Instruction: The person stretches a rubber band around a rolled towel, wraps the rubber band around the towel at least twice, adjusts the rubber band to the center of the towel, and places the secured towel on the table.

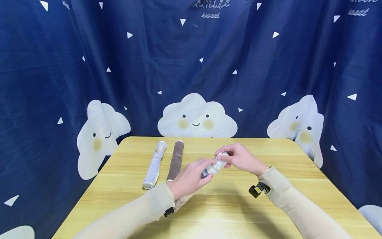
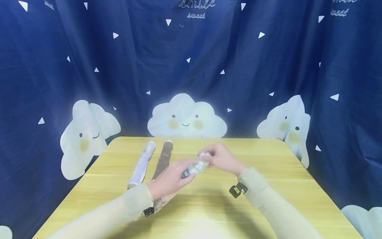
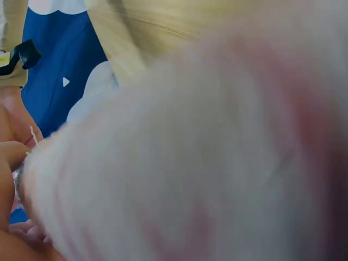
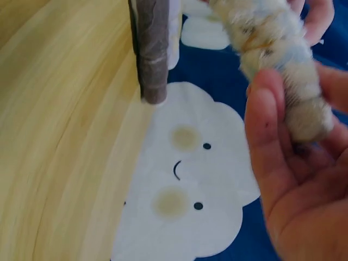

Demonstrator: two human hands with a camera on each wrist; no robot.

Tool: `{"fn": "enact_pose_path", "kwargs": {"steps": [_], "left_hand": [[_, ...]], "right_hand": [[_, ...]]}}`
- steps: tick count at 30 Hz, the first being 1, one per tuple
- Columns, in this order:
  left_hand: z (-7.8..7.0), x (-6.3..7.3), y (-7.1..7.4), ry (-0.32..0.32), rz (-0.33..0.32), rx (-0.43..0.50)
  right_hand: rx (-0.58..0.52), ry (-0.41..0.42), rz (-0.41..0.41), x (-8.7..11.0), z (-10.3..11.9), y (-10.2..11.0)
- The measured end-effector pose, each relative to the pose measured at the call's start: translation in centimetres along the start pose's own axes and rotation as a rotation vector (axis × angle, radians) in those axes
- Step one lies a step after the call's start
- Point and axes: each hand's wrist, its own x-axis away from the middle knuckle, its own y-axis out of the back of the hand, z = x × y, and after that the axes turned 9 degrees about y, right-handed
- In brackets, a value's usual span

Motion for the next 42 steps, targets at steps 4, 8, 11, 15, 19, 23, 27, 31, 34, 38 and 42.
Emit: {"fn": "enact_pose_path", "kwargs": {"steps": [4,8,11,15,19,23,27,31,34,38,42], "left_hand": [[0.2,-0.3,0.0,0.018,0.021,0.029],[0.4,-0.6,0.0,0.02,0.061,0.07],[0.5,-0.6,-0.1,0.016,0.079,0.079],[0.7,-0.5,-0.5,0.003,0.077,0.061],[1.0,-0.4,-0.8,-0.028,0.052,0.052],[1.3,-0.3,-0.8,-0.064,0.036,0.061],[1.5,-0.2,-0.7,-0.107,0.027,0.059],[1.8,-0.1,-0.7,-0.131,0.025,0.05],[1.9,-0.1,-0.6,-0.11,0.023,0.05],[1.7,0.0,-0.1,-0.034,0.022,0.105],[1.5,0.1,0.3,0.078,0.059,0.287]], "right_hand": [[0.024,-0.033,-0.035,0.1,0.5,-0.5],[0.053,-0.042,-0.042,0.2,1.2,-0.9],[0.069,-0.04,-0.038,0.1,1.5,-1.1],[0.052,-0.044,-0.022,0.1,1.3,-1.3],[0.033,-0.053,-0.02,0.0,1.1,-1.1],[0.015,-0.077,-0.021,-0.2,0.9,-1.0],[-0.009,-0.095,-0.017,-0.3,0.8,-1.0],[-0.031,-0.111,-0.011,-0.4,0.7,-1.0],[-0.039,-0.14,-0.024,-0.3,0.9,-0.9],[-0.017,-0.154,-0.039,-0.4,1.5,-0.5],[0.013,-0.084,-0.007,-0.4,1.9,-0.2]]}}
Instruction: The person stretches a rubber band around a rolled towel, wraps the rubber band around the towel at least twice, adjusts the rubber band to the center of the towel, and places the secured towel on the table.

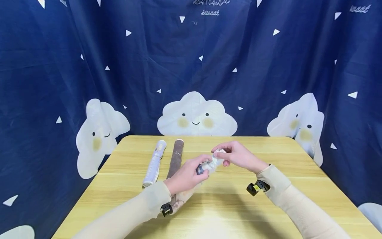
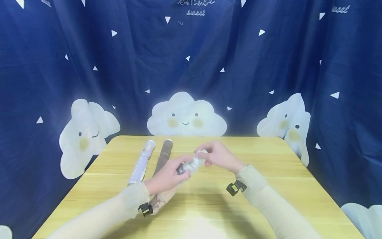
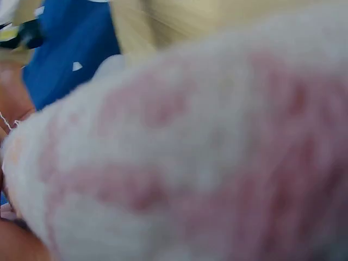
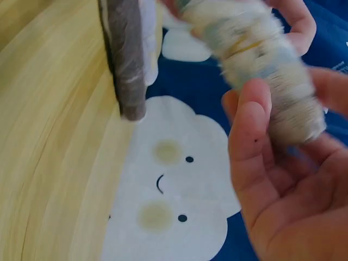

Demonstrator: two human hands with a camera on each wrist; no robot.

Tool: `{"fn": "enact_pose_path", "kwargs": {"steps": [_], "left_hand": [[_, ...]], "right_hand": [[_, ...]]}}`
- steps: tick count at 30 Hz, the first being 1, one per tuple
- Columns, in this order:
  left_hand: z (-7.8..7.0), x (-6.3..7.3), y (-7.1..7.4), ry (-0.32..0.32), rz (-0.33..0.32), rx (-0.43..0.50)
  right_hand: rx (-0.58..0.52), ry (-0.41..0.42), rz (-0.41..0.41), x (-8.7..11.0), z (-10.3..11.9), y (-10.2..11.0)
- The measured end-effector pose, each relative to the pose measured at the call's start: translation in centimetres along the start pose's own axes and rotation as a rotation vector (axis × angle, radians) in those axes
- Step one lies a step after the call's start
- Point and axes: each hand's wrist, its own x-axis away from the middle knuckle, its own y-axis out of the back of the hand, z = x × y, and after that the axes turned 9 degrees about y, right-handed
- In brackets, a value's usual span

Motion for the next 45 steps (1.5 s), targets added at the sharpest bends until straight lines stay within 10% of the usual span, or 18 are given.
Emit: {"fn": "enact_pose_path", "kwargs": {"steps": [11,24,35,45], "left_hand": [[-0.3,0.0,0.3,0.111,0.078,0.3],[-1.0,0.4,-1.0,-0.23,-0.257,-0.277],[-2.4,-0.6,-0.1,-0.126,-0.062,-0.42],[-2.3,-0.6,-0.5,-0.21,-0.085,-0.497]], "right_hand": [[-0.103,0.259,0.113,0.4,-0.9,0.6],[0.01,0.167,-0.015,0.6,-0.3,0.1],[0.073,0.149,-0.058,0.5,-1.4,-0.3],[0.064,0.145,-0.033,0.2,-1.3,-0.9]]}}
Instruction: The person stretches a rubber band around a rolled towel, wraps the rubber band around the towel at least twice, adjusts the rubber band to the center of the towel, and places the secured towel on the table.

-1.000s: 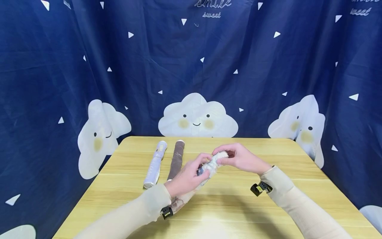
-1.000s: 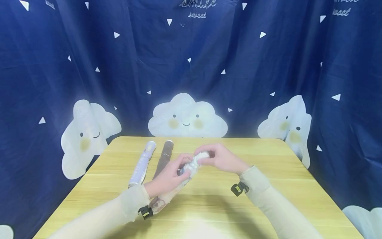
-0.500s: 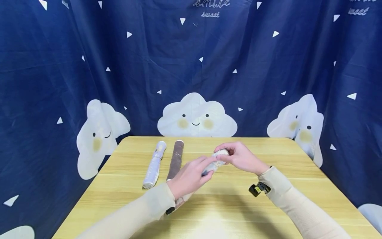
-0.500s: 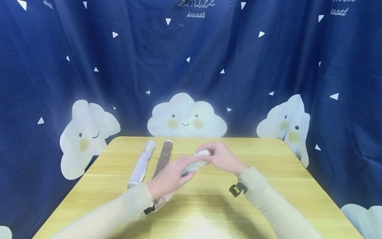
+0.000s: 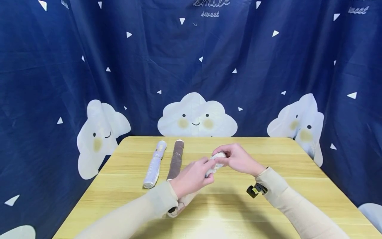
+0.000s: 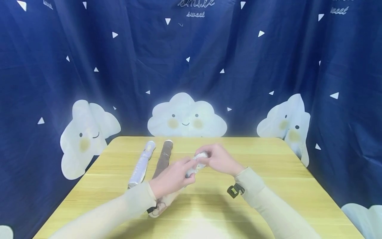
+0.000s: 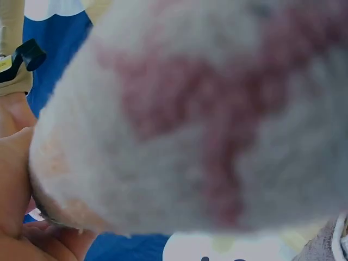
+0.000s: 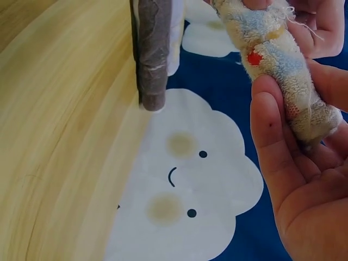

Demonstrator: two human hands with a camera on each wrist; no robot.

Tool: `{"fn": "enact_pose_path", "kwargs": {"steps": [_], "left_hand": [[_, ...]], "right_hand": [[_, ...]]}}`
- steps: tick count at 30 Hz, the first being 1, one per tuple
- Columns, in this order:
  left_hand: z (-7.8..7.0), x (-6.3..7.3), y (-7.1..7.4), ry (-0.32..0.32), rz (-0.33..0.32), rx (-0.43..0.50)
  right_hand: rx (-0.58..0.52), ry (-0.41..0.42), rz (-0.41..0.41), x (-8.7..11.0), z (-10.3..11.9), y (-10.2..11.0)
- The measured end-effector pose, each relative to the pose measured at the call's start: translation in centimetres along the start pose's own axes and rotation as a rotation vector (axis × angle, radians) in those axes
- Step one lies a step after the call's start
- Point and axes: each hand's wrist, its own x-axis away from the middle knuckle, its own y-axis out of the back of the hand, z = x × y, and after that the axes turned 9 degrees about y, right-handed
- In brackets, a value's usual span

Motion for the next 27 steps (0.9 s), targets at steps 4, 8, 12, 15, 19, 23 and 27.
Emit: {"fn": "enact_pose_path", "kwargs": {"steps": [4,8,12,15,19,23,27], "left_hand": [[0.1,0.1,-0.4,-0.031,-0.036,-0.013],[0.2,0.4,-0.7,-0.051,-0.068,0.007],[0.7,0.8,-0.9,-0.075,-0.076,0.026],[1.2,0.8,-1.0,-0.093,-0.064,0.039],[1.9,0.8,-1.0,-0.105,-0.067,0.045],[2.1,0.6,-0.9,-0.09,-0.103,0.05],[1.7,0.6,-0.8,-0.089,-0.164,0.029]], "right_hand": [[-0.01,-0.006,0.005,0.0,0.1,0.0],[-0.034,-0.011,0.01,0.0,0.1,0.1],[-0.056,-0.01,0.013,0.1,-0.2,0.2],[-0.06,-0.012,0.008,0.1,-0.5,0.1],[-0.062,-0.022,-0.01,-0.1,-0.7,0.1],[-0.099,-0.057,-0.065,-0.3,-0.2,0.3],[-0.124,-0.106,-0.122,-0.5,0.2,0.5]]}}
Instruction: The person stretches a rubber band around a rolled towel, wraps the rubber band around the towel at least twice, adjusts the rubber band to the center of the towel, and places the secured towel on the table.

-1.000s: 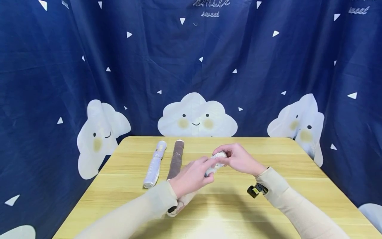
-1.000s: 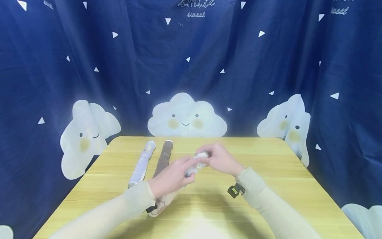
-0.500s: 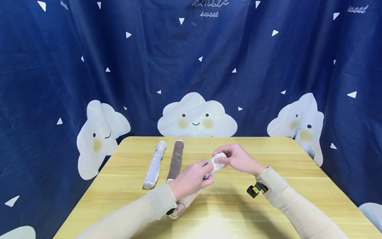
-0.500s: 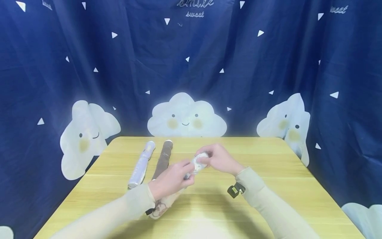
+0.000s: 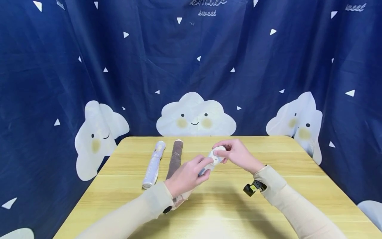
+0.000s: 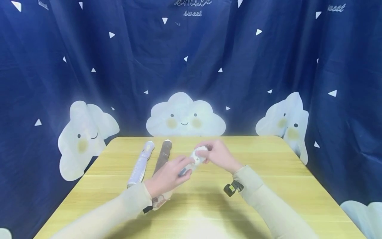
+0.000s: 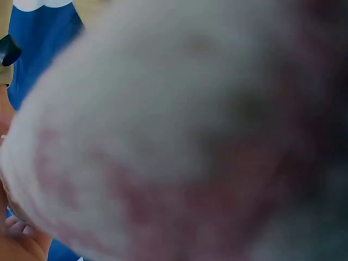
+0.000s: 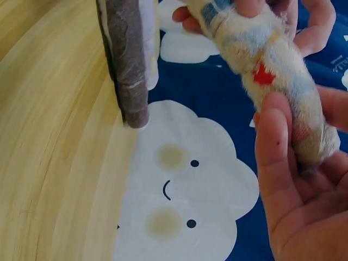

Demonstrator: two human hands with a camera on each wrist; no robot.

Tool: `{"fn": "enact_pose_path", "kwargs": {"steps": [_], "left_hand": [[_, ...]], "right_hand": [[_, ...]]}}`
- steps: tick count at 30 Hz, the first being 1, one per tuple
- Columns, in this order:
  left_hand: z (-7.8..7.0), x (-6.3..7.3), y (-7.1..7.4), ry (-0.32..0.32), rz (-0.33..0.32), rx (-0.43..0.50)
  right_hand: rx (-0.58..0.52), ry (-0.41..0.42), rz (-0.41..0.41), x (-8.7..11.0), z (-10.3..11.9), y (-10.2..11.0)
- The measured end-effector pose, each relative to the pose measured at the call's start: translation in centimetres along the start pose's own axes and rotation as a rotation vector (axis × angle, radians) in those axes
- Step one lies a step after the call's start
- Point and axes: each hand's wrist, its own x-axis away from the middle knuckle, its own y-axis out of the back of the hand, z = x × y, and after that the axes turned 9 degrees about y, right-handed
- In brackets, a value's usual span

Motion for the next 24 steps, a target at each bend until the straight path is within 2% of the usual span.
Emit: {"fn": "enact_pose_path", "kwargs": {"steps": [5,10,16,19,24], "left_hand": [[-0.46,0.08,-0.02,-0.032,-0.031,-0.052],[-0.41,0.1,-0.13,-0.026,0.007,-0.084],[-0.1,0.19,-0.4,-0.011,0.037,-0.111],[0.02,0.34,-0.54,0.013,0.054,-0.09],[0.12,0.94,-0.36,0.097,0.104,0.05]], "right_hand": [[0.021,-0.039,-0.037,-0.02,-0.03,-0.12],[0.061,-0.05,-0.056,0.08,-0.12,-0.5],[0.076,-0.057,-0.042,0.08,-0.04,-0.77],[0.028,-0.083,-0.036,-0.06,-0.32,-0.53],[-0.074,-0.123,-0.011,0.09,-0.69,0.19]]}}
